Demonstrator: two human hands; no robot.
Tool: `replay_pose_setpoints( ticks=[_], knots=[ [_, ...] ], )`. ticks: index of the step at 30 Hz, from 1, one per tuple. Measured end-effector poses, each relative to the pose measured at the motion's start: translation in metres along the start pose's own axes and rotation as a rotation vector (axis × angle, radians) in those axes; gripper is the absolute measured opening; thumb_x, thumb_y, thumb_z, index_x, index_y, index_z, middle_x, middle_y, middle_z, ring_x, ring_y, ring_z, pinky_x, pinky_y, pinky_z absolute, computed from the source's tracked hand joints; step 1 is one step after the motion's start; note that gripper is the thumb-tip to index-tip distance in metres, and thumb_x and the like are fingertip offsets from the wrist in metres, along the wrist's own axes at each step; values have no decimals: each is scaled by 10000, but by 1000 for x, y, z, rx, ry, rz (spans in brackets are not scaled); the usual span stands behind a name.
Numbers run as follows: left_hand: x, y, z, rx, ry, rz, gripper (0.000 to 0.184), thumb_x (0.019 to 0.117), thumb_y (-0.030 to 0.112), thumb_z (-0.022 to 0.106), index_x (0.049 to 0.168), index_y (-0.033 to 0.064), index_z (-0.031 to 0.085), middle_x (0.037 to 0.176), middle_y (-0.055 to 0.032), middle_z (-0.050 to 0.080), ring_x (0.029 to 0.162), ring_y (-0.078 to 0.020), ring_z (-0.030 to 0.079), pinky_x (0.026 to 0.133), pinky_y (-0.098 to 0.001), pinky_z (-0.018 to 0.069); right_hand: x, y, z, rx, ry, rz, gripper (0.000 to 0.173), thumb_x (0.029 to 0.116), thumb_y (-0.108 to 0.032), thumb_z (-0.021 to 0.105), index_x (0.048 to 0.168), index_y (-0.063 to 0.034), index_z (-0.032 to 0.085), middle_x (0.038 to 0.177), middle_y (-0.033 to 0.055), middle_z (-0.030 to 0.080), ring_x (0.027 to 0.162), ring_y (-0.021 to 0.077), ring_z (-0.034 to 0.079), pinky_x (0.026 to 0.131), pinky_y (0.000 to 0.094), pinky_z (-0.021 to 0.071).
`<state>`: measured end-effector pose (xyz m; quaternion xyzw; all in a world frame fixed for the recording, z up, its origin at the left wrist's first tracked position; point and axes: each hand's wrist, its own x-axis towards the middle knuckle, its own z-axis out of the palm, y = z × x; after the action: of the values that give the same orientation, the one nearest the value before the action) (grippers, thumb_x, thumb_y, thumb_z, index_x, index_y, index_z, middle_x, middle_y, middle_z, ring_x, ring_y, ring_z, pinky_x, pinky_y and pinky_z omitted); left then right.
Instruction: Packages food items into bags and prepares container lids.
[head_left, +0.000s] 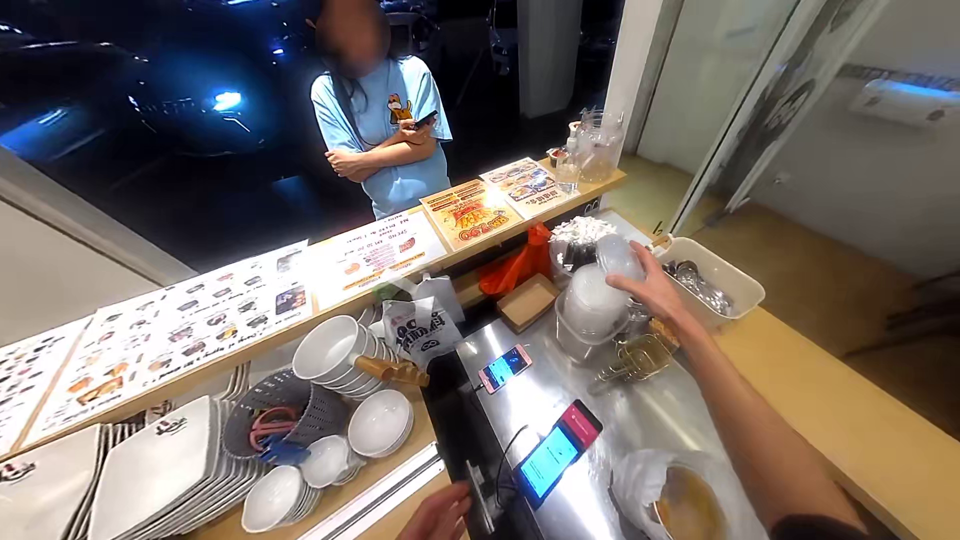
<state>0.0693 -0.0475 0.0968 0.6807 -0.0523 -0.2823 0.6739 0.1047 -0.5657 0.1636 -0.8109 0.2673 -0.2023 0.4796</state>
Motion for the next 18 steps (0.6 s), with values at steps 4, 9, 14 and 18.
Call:
replay_pose_setpoints(
  ticks=[4,9,14,18],
  knots=[
    [57,60,65,80,-312,189,892,866,342,796,1578,81,328,1572,-124,435,1395,-282,500,1063,-497,530,-110,-16,53,431,-271,3,1170,677,-536,843,1621,-197,240,1505,132,478,1283,263,558,992,482,538],
    [80,82,79,221,-610,14,1231,694,353,938,1634,218,155,1609,-109,343,1423,-280,454,1022,-505,557,-248,-6,140,938,-608,159,1273,653,-485,927,1577,-3,196,1426,158,550,1228,269,623,1006,433,566],
    [59,67,69,303,-591,-4,1127,678,399,945,1588,194,315,1530,-95,452,1364,-257,518,982,-455,587,-279,8,151,1042,-561,195,1249,636,-424,952,1557,-33,205,1416,167,520,1228,296,608,989,459,568],
    [55,63,68,175,-549,12,1110,678,366,939,1578,171,319,1504,-120,460,1349,-288,524,986,-474,586,-275,1,148,984,-511,157,1303,582,-486,966,1525,-30,192,1431,180,484,1238,312,604,954,463,596]
  ],
)
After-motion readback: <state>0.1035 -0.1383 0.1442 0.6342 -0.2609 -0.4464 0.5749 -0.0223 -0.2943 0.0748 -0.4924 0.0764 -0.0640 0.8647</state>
